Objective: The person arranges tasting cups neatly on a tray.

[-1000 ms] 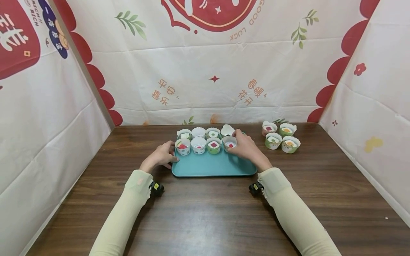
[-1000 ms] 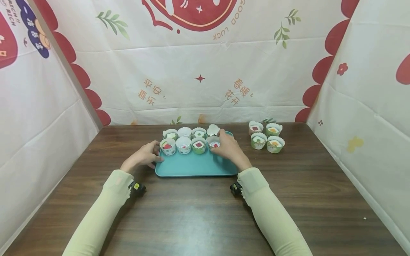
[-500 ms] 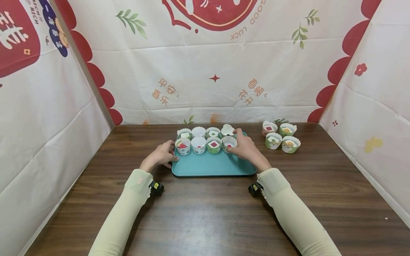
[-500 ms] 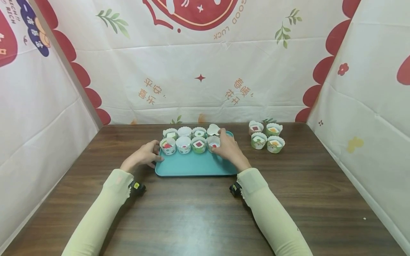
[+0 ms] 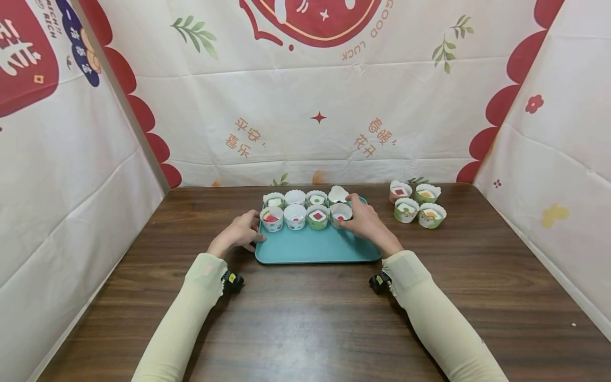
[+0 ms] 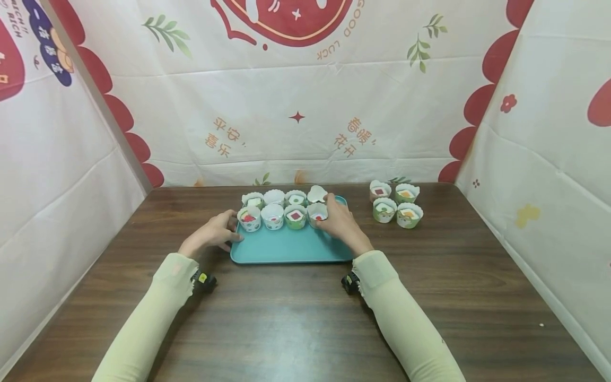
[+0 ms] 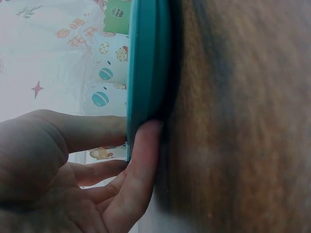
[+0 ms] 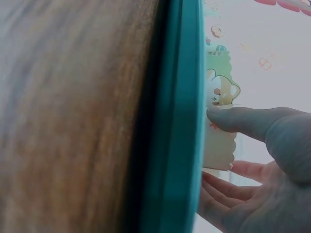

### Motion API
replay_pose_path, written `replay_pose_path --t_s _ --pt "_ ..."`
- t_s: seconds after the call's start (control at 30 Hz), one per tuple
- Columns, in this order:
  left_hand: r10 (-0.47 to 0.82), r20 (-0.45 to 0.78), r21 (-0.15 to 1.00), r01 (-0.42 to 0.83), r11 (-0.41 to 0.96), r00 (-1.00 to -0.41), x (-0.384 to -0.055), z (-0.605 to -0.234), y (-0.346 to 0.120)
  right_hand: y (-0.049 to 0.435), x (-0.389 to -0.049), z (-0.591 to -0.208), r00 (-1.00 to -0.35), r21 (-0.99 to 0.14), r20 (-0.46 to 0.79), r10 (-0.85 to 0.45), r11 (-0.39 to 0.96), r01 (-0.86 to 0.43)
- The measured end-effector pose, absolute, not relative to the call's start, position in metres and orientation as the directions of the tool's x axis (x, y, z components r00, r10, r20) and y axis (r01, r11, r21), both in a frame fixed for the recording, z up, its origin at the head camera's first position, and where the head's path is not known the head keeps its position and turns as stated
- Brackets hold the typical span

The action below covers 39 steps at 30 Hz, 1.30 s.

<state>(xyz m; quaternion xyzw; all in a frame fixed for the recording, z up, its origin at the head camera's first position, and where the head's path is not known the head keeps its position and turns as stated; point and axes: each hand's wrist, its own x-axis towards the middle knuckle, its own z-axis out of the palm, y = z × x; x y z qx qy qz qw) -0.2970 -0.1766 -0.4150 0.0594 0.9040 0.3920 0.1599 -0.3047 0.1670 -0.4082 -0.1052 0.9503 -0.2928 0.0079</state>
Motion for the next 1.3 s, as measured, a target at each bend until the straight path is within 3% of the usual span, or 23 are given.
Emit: replay_pose_path --t_s 0.33,0.67,0.97,1.3 --pt "0.234 -0.244 0.727 -0.018 0.687 -0.941 -0.299 -0.416 -0.177 0.187 -0.300 -0.387 -0.971 -0.557 0.059 -0.233 0.799 -0.226" --pt "0.237 -0.246 0.729 -0.019 0.684 -0.940 -0.300 -0.416 -0.175 0.255 -0.286 -0.348 -0.970 -0.583 0.091 -0.225 0.778 -0.235" --pt "0.237 -0.247 0.728 -0.019 0.685 -0.939 -0.297 -0.416 -0.176 0.320 -0.297 -0.370 -0.993 -0.488 0.056 -0.100 0.865 -0.115" --pt "0.231 -0.248 0.729 -0.024 0.684 -0.941 -0.297 -0.415 -0.175 0.336 -0.306 -0.388 -0.995 -0.488 0.011 -0.098 0.868 -0.091"
